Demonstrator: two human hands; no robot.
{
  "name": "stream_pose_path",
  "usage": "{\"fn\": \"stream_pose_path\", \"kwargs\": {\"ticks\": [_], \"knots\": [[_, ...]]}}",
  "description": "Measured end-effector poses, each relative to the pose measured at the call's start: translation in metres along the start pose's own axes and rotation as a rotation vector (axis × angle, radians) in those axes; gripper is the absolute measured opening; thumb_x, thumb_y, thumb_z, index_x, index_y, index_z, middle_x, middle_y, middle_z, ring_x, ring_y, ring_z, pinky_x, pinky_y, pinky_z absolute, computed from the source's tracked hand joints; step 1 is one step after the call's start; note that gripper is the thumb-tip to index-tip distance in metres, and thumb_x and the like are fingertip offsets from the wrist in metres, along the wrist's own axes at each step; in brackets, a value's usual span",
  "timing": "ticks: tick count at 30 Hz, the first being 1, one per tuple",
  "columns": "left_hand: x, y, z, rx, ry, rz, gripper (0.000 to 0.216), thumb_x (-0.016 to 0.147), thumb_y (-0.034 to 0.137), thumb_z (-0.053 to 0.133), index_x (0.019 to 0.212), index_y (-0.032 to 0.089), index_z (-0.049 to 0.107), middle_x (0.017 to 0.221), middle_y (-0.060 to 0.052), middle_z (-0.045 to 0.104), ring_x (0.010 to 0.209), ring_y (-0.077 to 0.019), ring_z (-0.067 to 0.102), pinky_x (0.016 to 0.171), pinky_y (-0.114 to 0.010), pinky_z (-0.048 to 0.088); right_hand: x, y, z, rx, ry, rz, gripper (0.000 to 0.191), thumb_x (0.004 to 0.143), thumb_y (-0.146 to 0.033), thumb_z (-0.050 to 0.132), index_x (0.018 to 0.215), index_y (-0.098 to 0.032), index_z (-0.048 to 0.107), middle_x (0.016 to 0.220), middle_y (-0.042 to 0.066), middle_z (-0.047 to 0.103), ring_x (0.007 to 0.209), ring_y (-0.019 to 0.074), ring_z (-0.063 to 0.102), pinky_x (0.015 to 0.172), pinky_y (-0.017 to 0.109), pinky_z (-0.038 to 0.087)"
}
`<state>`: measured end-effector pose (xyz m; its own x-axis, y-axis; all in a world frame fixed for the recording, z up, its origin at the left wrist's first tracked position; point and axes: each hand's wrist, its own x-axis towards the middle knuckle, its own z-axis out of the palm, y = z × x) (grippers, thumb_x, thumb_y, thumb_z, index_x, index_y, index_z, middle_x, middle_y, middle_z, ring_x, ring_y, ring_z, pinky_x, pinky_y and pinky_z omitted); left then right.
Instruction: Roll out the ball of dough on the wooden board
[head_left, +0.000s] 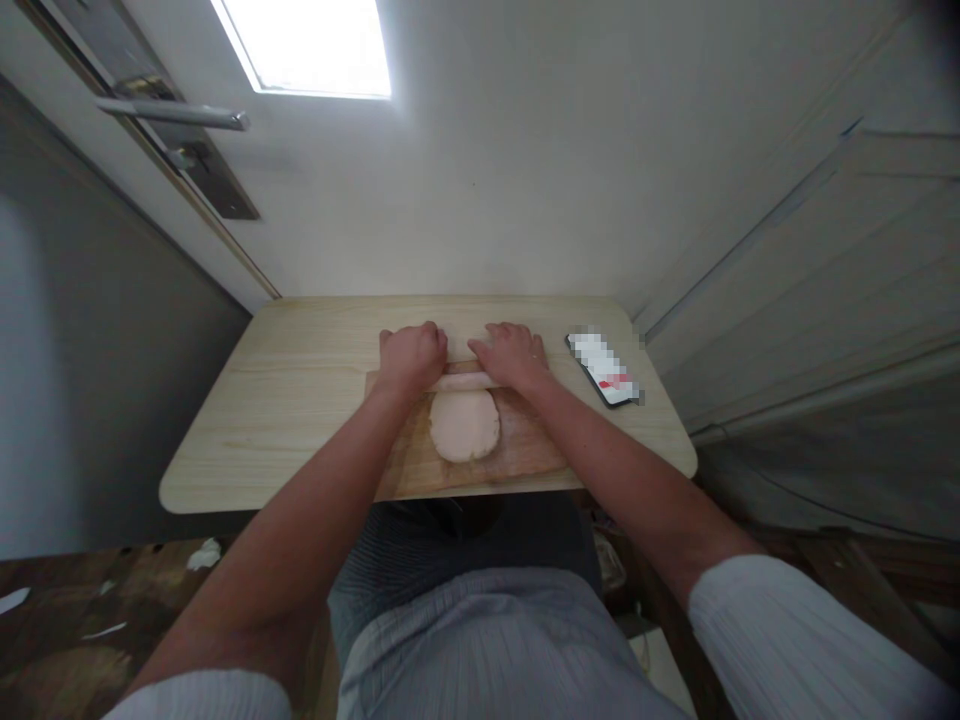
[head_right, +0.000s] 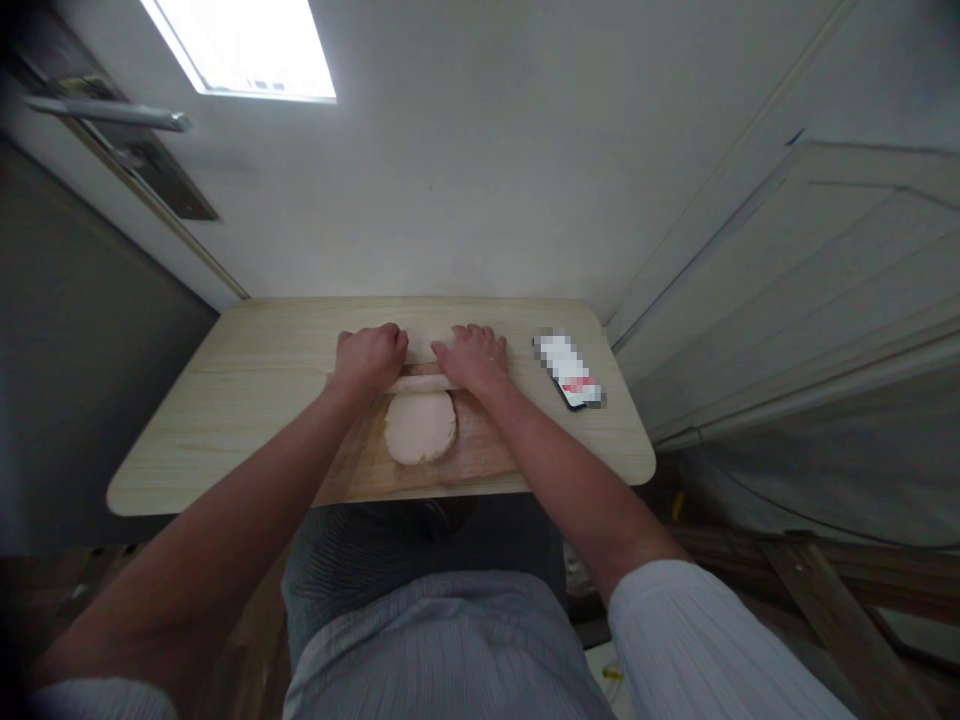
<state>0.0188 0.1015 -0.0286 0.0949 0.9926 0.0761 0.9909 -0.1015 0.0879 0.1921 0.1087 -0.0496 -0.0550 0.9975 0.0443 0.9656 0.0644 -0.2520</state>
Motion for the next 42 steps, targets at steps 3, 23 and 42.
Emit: {"fn": "stream_pose_path", "kwargs": {"ticks": [3,23,42], "knots": [[-0.002,0.0,0.0,-0.002,0.002,0.01,0.052,0.102,0.038,0.021,0.107,0.015,0.067,0.102,-0.02,0.075,0.099,-0.0338,0.07,0.093,-0.049,0.04,-0.003,0.0,0.001,-0.003,0.025,-0.003,0.059,0.098,-0.059,0.045,0.138,-0.019,0.059,0.141,0.015,0.062,0.13,0.0337,0.051,0.109,0.051,0.036],[-0.019,0.002,0.002,0.002,0.029,0.032,0.048,0.102,0.035,0.024,0.103,0.016,0.067,0.107,-0.019,0.074,0.103,-0.0342,0.067,0.088,-0.046,0.044,-0.026,-0.003,-0.002,-0.015,0.106,-0.022,0.052,0.1,-0.054,0.043,0.135,-0.021,0.062,0.138,0.013,0.064,0.128,0.0317,0.051,0.109,0.051,0.033],[-0.043,0.005,-0.008,0.023,-0.002,0.091,0.047,0.103,0.035,0.024,0.112,0.017,0.066,0.114,-0.016,0.069,0.109,-0.033,0.062,0.088,-0.047,0.047,-0.048,-0.002,0.001,-0.019,0.149,-0.05,0.05,0.102,-0.05,0.042,0.138,-0.021,0.06,0.145,0.012,0.059,0.132,0.0321,0.047,0.112,0.054,0.027]]}}
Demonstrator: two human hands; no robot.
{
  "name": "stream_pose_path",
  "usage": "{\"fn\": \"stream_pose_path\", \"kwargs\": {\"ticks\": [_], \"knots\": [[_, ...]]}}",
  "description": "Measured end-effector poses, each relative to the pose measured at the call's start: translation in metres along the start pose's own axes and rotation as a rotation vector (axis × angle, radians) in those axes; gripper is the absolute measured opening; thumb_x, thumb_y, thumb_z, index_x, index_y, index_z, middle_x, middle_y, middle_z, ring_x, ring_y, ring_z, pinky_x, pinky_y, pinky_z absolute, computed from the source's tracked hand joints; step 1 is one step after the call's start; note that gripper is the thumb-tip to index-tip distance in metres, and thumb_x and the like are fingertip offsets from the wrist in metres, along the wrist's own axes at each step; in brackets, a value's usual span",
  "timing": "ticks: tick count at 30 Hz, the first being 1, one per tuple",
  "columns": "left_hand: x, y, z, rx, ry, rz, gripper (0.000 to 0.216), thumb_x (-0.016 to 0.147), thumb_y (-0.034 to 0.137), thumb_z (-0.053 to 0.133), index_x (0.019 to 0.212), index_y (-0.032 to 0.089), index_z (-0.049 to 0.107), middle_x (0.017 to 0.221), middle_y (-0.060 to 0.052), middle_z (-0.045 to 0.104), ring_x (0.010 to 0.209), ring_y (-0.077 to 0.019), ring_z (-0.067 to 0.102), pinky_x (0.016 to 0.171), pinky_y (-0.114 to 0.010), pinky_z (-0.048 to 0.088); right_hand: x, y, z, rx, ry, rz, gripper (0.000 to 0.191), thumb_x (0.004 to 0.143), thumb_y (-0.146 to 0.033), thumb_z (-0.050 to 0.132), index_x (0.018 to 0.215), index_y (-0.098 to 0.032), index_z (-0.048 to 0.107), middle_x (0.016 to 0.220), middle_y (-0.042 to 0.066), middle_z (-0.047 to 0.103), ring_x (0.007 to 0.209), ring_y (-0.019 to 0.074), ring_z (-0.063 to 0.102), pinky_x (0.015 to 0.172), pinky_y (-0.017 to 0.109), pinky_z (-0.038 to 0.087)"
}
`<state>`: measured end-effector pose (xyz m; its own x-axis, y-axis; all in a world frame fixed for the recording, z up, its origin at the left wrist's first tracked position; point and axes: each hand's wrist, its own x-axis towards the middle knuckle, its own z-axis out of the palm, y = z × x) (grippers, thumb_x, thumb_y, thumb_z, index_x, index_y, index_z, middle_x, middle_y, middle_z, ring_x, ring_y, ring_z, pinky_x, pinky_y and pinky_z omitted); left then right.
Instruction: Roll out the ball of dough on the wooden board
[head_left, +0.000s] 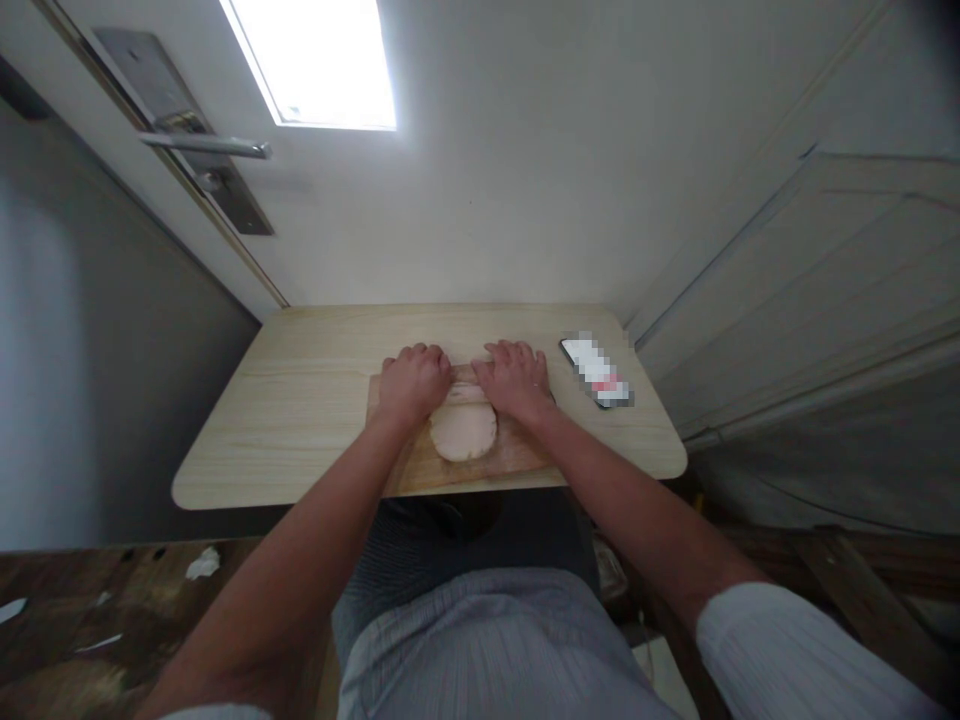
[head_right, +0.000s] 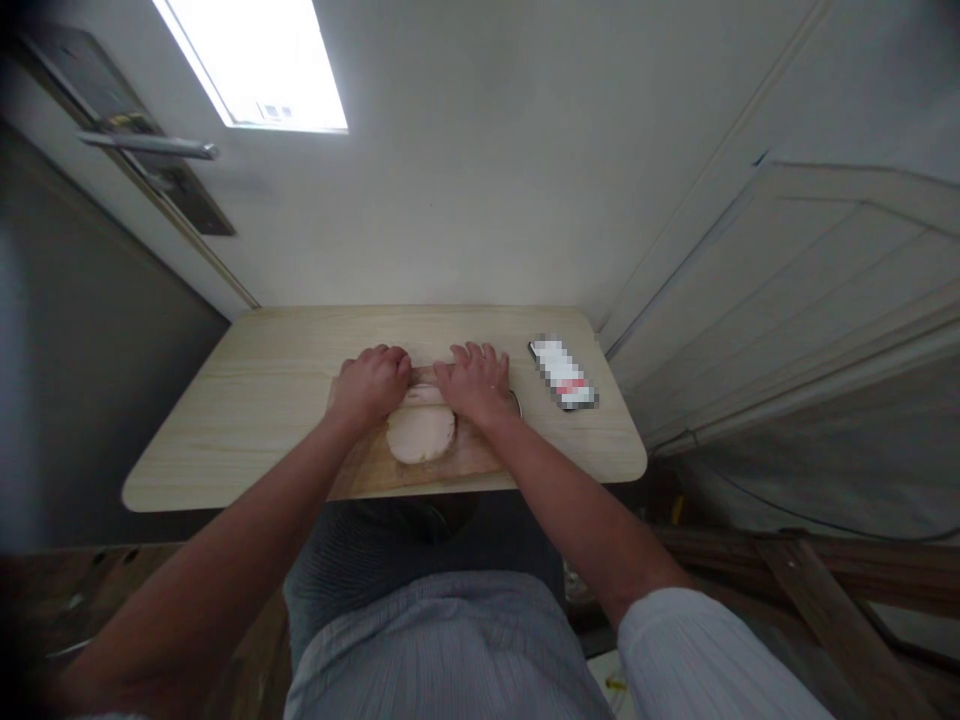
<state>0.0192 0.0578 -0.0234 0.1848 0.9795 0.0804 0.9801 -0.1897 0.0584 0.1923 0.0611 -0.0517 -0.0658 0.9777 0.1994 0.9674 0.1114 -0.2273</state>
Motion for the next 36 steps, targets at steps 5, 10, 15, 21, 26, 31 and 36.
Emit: {"fn": "stream_pose_path", "kwargs": {"ticks": [5,10,15,21,26,31,36], "knots": [[-0.008,0.003,0.0,0.02,0.041,0.008,0.048,0.104,0.035,0.023,0.11,0.018,0.067,0.115,-0.015,0.068,0.108,-0.0327,0.061,0.086,-0.046,0.047,-0.009,-0.001,-0.003,0.004,0.013,0.0,0.049,0.103,-0.049,0.042,0.139,-0.021,0.059,0.148,0.011,0.057,0.136,0.0328,0.044,0.114,0.056,0.024],[-0.018,0.005,0.002,0.041,0.097,0.019,0.044,0.104,0.037,0.028,0.116,0.02,0.066,0.115,-0.013,0.068,0.111,-0.0331,0.06,0.088,-0.046,0.046,-0.018,0.0,-0.002,-0.008,0.029,-0.009,0.049,0.104,-0.05,0.041,0.14,-0.022,0.059,0.149,0.01,0.056,0.137,0.0329,0.044,0.115,0.057,0.023],[-0.031,0.009,-0.001,0.042,0.102,0.024,0.043,0.105,0.04,0.029,0.118,0.021,0.065,0.116,-0.012,0.068,0.111,-0.0322,0.059,0.089,-0.046,0.044,-0.032,0.001,0.001,-0.036,0.076,-0.039,0.047,0.105,-0.048,0.039,0.137,-0.022,0.061,0.145,0.011,0.059,0.132,0.032,0.047,0.114,0.057,0.023],[-0.046,0.014,0.004,0.01,0.174,0.029,0.041,0.105,0.04,0.031,0.123,0.023,0.063,0.124,-0.011,0.067,0.115,-0.0308,0.057,0.095,-0.047,0.041,-0.05,0.001,-0.003,-0.035,0.127,-0.077,0.046,0.106,-0.049,0.034,0.132,-0.023,0.062,0.142,0.011,0.061,0.132,0.0311,0.046,0.113,0.054,0.024],[-0.056,0.016,0.008,-0.008,0.208,0.033,0.041,0.105,0.041,0.032,0.127,0.022,0.062,0.128,-0.011,0.067,0.116,-0.0307,0.058,0.097,-0.046,0.039,-0.061,0.002,-0.007,-0.044,0.121,-0.104,0.048,0.106,-0.051,0.035,0.131,-0.021,0.062,0.142,0.012,0.061,0.135,0.0323,0.044,0.113,0.054,0.023],[-0.065,0.017,0.008,-0.018,0.22,0.043,0.043,0.105,0.042,0.033,0.128,0.021,0.063,0.131,-0.011,0.067,0.119,-0.0311,0.058,0.098,-0.047,0.041,-0.07,0.003,-0.008,-0.031,0.121,-0.116,0.046,0.105,-0.051,0.037,0.131,-0.022,0.063,0.141,0.012,0.061,0.133,0.032,0.047,0.114,0.055,0.022],[-0.071,0.016,0.012,-0.022,0.24,0.058,0.043,0.105,0.041,0.032,0.127,0.021,0.063,0.133,-0.011,0.067,0.119,-0.0315,0.059,0.099,-0.048,0.042,-0.077,0.003,-0.009,-0.022,0.119,-0.133,0.046,0.105,-0.048,0.037,0.132,-0.02,0.061,0.142,0.014,0.061,0.133,0.0318,0.047,0.112,0.054,0.026]]}}
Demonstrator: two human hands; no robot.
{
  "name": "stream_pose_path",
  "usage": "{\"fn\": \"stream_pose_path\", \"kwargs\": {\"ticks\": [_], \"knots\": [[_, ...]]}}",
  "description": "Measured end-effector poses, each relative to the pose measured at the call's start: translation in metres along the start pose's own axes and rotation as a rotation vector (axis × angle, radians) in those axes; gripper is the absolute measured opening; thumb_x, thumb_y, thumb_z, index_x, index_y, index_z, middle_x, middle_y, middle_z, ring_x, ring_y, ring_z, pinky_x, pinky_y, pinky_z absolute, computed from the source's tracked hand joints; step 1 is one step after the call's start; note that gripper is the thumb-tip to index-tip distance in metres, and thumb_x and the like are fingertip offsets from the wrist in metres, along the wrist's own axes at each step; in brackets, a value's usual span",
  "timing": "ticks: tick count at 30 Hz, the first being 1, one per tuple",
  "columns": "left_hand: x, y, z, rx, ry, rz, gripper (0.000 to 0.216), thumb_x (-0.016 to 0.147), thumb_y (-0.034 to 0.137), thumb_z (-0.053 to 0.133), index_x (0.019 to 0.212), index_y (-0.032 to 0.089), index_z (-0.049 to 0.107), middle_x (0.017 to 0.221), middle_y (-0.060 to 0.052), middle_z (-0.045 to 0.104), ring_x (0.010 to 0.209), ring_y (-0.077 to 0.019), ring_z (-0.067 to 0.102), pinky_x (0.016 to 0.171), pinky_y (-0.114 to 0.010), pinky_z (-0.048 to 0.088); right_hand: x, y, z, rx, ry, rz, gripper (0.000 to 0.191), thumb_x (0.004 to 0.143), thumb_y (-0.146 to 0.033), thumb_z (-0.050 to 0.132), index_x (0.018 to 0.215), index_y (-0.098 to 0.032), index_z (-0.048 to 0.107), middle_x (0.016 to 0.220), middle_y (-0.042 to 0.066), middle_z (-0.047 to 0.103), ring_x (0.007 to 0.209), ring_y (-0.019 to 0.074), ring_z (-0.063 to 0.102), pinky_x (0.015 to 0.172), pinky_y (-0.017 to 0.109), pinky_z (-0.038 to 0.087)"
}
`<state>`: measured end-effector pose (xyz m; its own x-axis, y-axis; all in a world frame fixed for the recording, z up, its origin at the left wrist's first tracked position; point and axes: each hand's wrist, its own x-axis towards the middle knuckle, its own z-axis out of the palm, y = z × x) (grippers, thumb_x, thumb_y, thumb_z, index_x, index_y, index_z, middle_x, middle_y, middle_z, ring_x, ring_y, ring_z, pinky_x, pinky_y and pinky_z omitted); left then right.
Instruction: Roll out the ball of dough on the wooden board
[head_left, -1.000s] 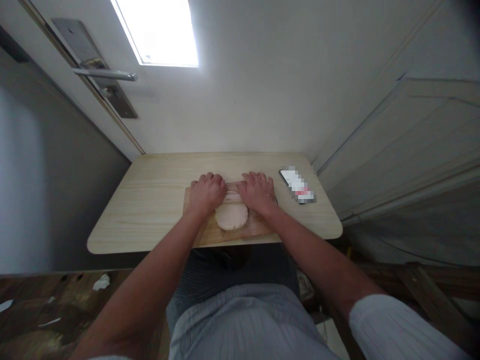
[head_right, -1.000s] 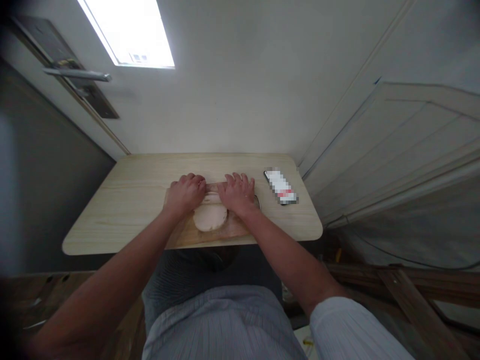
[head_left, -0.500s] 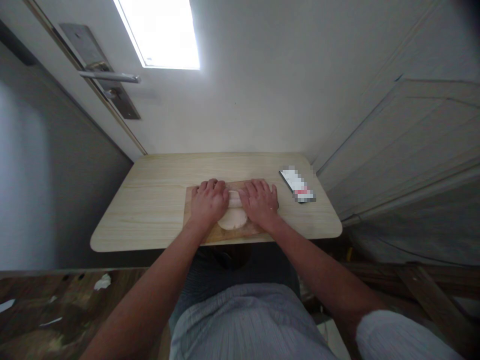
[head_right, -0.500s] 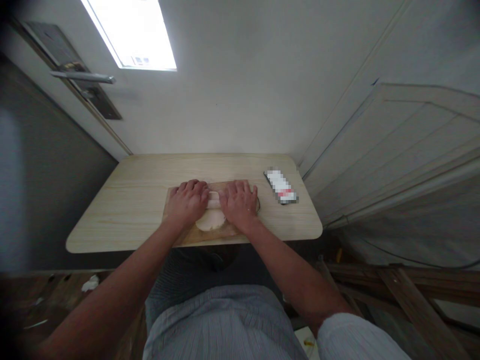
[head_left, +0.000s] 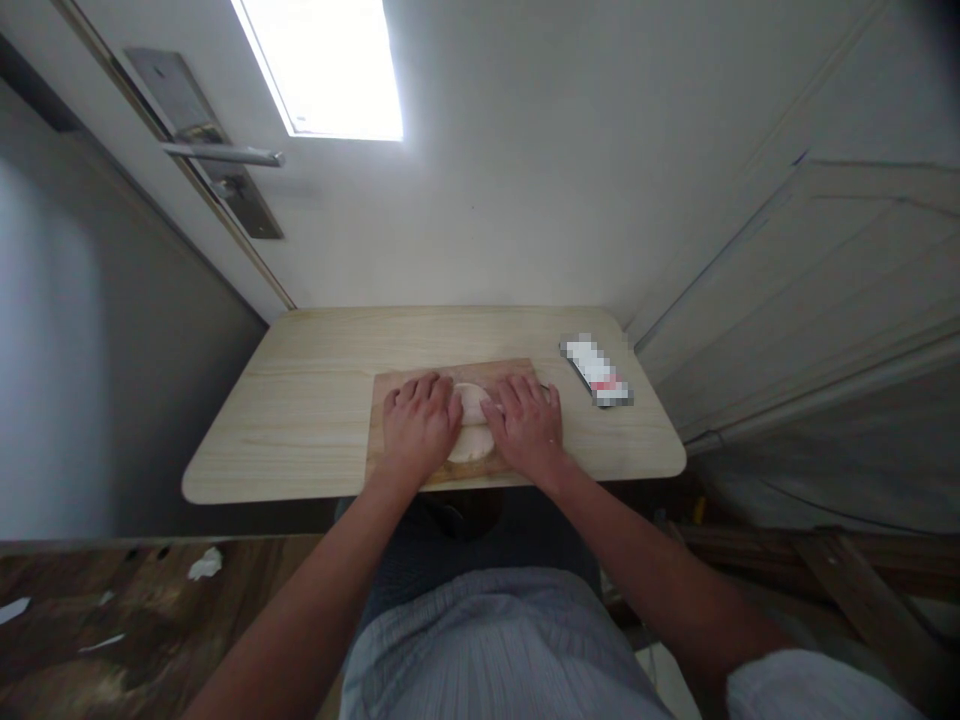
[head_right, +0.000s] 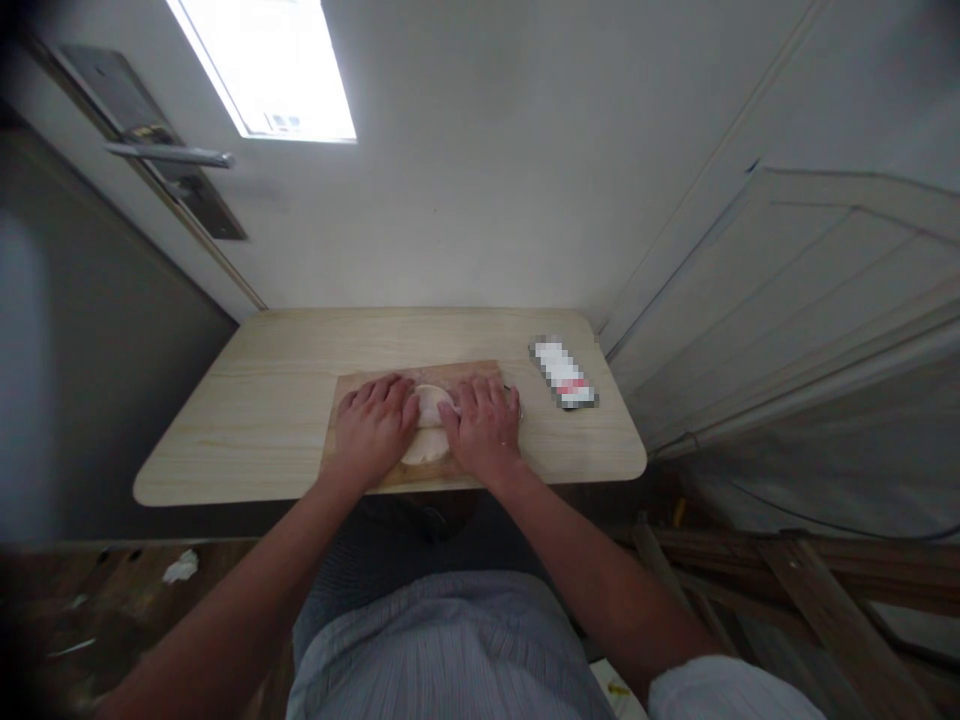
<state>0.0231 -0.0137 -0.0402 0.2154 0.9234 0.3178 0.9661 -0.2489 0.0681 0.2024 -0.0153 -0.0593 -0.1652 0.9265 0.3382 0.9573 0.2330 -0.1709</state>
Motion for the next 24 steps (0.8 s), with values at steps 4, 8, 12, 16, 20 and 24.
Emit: {"fn": "stream_pose_path", "kwargs": {"ticks": [4,8,12,16,20,24], "knots": [[-0.004,0.002,0.001,-0.019,0.01,-0.012,0.044,0.105,0.041,0.032,0.131,0.021,0.062,0.136,-0.01,0.066,0.122,-0.0313,0.058,0.103,-0.049,0.04,-0.008,0.0,0.0,0.009,0.011,-0.001,0.049,0.105,-0.048,0.037,0.138,-0.017,0.057,0.145,0.015,0.059,0.135,0.0316,0.047,0.113,0.054,0.026],[-0.01,0.005,-0.002,-0.052,-0.001,-0.033,0.047,0.105,0.042,0.031,0.138,0.022,0.058,0.143,-0.01,0.063,0.129,-0.0307,0.055,0.107,-0.05,0.038,-0.015,0.0,0.0,0.023,0.02,0.002,0.051,0.105,-0.048,0.037,0.141,-0.016,0.055,0.149,0.015,0.056,0.138,0.0312,0.044,0.116,0.053,0.023],[-0.017,0.008,-0.006,-0.096,-0.036,-0.046,0.049,0.105,0.043,0.031,0.143,0.023,0.056,0.148,-0.009,0.059,0.135,-0.0307,0.051,0.11,-0.05,0.036,-0.024,0.0,-0.003,0.026,0.007,0.01,0.054,0.105,-0.048,0.037,0.145,-0.015,0.053,0.153,0.013,0.052,0.141,0.0317,0.04,0.119,0.053,0.022],[-0.026,0.011,-0.007,-0.118,-0.043,-0.054,0.051,0.104,0.043,0.031,0.145,0.023,0.054,0.15,-0.008,0.057,0.14,-0.0305,0.048,0.114,-0.05,0.033,-0.034,-0.003,-0.005,0.035,0.011,0.014,0.056,0.105,-0.048,0.037,0.149,-0.015,0.049,0.155,0.015,0.049,0.144,0.031,0.039,0.12,0.055,0.019],[-0.036,0.013,-0.007,-0.138,-0.049,-0.057,0.051,0.105,0.044,0.031,0.147,0.023,0.052,0.15,-0.008,0.058,0.142,-0.0295,0.047,0.115,-0.049,0.034,-0.045,-0.005,-0.008,0.055,0.032,0.017,0.059,0.105,-0.051,0.038,0.148,-0.014,0.048,0.156,0.015,0.048,0.144,0.0305,0.039,0.121,0.056,0.018],[-0.044,0.015,-0.009,-0.151,-0.041,-0.061,0.051,0.105,0.043,0.031,0.147,0.023,0.052,0.15,-0.008,0.058,0.143,-0.0288,0.046,0.116,-0.05,0.033,-0.05,-0.006,-0.013,0.073,0.024,0.014,0.057,0.104,-0.052,0.039,0.145,-0.015,0.051,0.153,0.015,0.051,0.143,0.03,0.042,0.121,0.056,0.018]]}}
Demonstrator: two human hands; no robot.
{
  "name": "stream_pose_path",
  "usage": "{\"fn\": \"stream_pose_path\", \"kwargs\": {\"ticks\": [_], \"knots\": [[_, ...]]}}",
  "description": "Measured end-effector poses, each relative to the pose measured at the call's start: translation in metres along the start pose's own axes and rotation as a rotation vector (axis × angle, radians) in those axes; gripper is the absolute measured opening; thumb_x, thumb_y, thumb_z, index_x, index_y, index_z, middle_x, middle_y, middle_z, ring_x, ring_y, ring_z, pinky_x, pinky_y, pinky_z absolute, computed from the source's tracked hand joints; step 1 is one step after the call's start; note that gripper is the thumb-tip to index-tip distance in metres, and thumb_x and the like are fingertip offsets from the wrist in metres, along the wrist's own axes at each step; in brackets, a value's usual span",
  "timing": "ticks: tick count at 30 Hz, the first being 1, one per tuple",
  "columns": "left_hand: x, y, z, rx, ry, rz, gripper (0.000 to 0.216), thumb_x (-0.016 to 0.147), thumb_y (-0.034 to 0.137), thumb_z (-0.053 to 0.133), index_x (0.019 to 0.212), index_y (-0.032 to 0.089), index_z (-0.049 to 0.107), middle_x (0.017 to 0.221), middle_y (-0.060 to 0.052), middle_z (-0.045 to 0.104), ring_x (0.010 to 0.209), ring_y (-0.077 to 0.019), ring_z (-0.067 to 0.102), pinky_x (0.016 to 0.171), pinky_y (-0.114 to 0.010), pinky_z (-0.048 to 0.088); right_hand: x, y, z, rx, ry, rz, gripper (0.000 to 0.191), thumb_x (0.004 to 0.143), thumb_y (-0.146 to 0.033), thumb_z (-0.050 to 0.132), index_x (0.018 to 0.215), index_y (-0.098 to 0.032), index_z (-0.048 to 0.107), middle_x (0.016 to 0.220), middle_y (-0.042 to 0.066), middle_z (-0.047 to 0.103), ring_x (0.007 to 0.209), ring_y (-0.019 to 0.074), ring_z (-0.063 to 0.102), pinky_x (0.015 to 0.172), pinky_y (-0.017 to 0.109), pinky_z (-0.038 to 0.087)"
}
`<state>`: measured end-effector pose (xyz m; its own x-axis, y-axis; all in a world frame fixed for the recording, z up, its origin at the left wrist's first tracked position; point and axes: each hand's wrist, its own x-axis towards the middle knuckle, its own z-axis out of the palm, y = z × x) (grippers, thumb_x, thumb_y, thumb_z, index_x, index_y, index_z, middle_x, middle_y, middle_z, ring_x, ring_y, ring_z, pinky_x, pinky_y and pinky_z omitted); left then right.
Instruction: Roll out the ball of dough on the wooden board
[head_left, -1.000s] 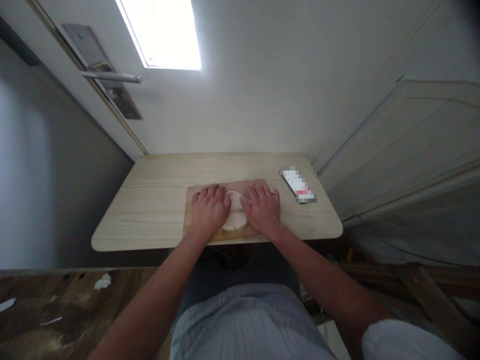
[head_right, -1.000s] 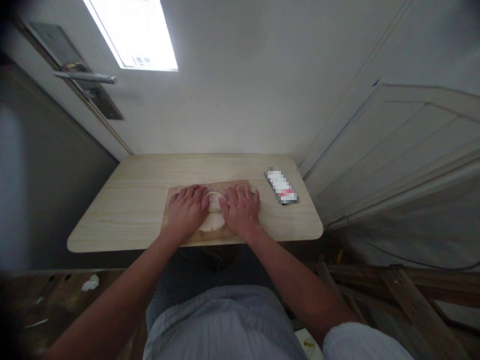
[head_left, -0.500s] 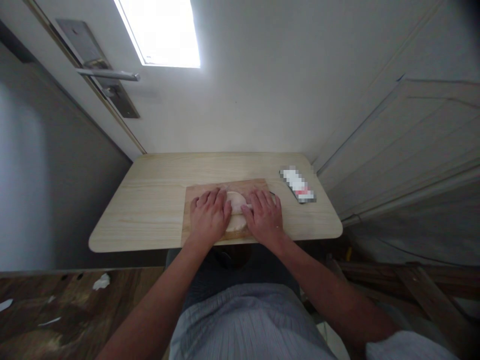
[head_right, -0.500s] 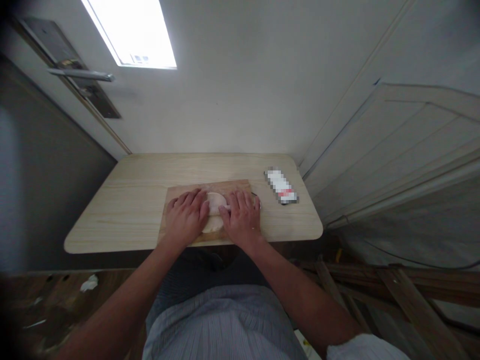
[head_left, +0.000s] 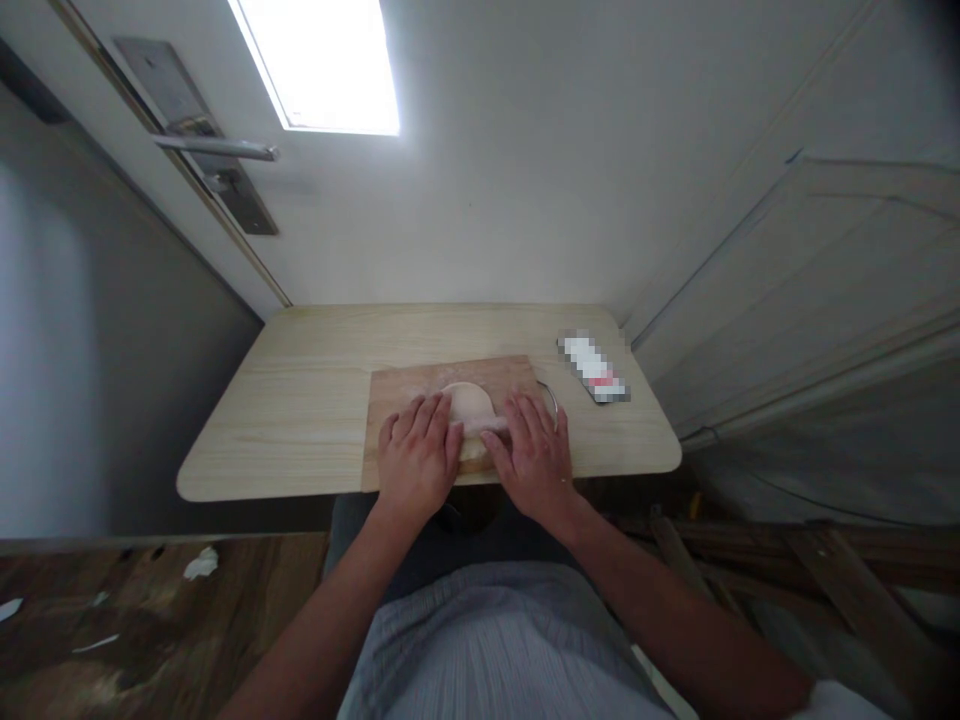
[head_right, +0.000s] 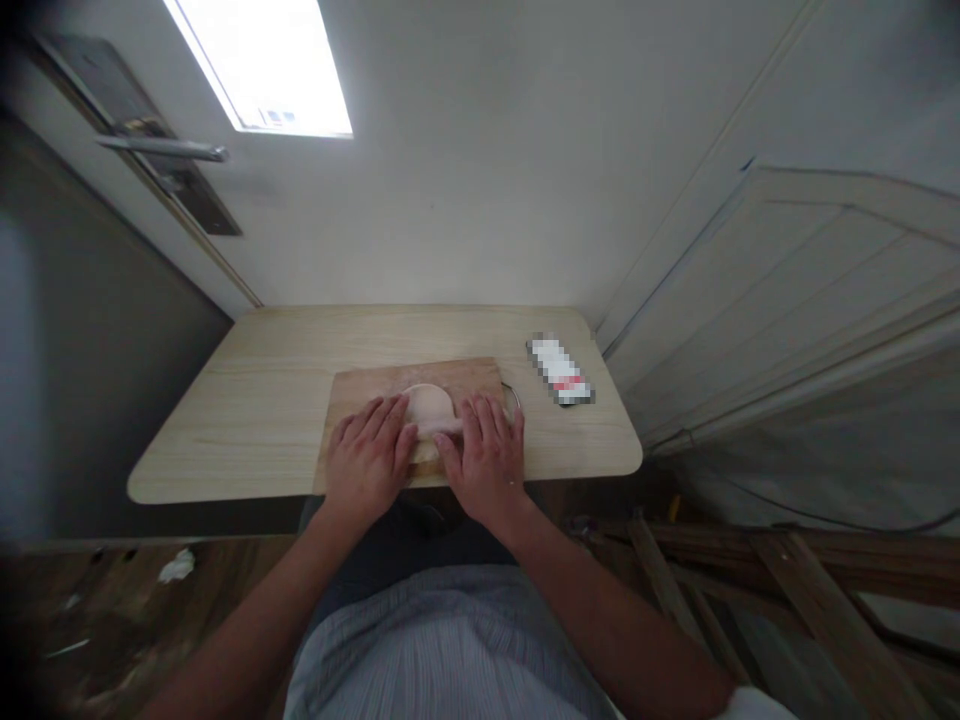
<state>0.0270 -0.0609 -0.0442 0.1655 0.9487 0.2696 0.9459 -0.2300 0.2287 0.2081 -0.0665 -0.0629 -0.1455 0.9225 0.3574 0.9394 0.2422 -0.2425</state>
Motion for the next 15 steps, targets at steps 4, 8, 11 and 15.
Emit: {"fn": "stream_pose_path", "kwargs": {"ticks": [4,8,11,15], "knots": [[-0.007,0.004,0.0,0.003,0.005,-0.017,0.051,0.106,0.042,0.029,0.146,0.022,0.053,0.15,-0.009,0.058,0.144,-0.029,0.046,0.119,-0.056,0.027,0.016,-0.001,-0.009,0.02,-0.038,0.038,0.048,0.105,-0.051,0.038,0.132,-0.02,0.062,0.143,0.012,0.062,0.138,0.0306,0.047,0.12,0.059,0.017],[-0.011,0.006,-0.003,0.013,-0.005,-0.007,0.05,0.106,0.042,0.03,0.146,0.024,0.053,0.151,-0.009,0.056,0.144,-0.0293,0.046,0.121,-0.06,0.022,0.041,-0.003,-0.01,-0.021,-0.055,0.037,0.044,0.105,-0.049,0.039,0.127,-0.022,0.065,0.138,0.012,0.065,0.132,0.0311,0.05,0.118,0.061,0.017],[-0.007,0.005,-0.011,0.029,-0.016,0.004,0.048,0.106,0.043,0.03,0.141,0.025,0.057,0.15,-0.009,0.058,0.142,-0.0304,0.048,0.121,-0.062,0.022,0.051,-0.003,-0.003,-0.057,-0.063,0.042,0.044,0.105,-0.049,0.038,0.128,-0.022,0.065,0.14,0.012,0.063,0.135,0.0327,0.048,0.117,0.063,0.019],[0.015,0.001,-0.021,0.041,0.037,-0.016,0.051,0.105,0.043,0.031,0.148,0.023,0.049,0.151,-0.01,0.056,0.14,-0.0299,0.048,0.12,-0.058,0.025,0.049,-0.002,0.007,-0.09,-0.094,0.047,0.043,0.105,-0.046,0.037,0.132,-0.025,0.063,0.144,0.011,0.06,0.136,0.0346,0.045,0.114,0.064,0.023]]}}
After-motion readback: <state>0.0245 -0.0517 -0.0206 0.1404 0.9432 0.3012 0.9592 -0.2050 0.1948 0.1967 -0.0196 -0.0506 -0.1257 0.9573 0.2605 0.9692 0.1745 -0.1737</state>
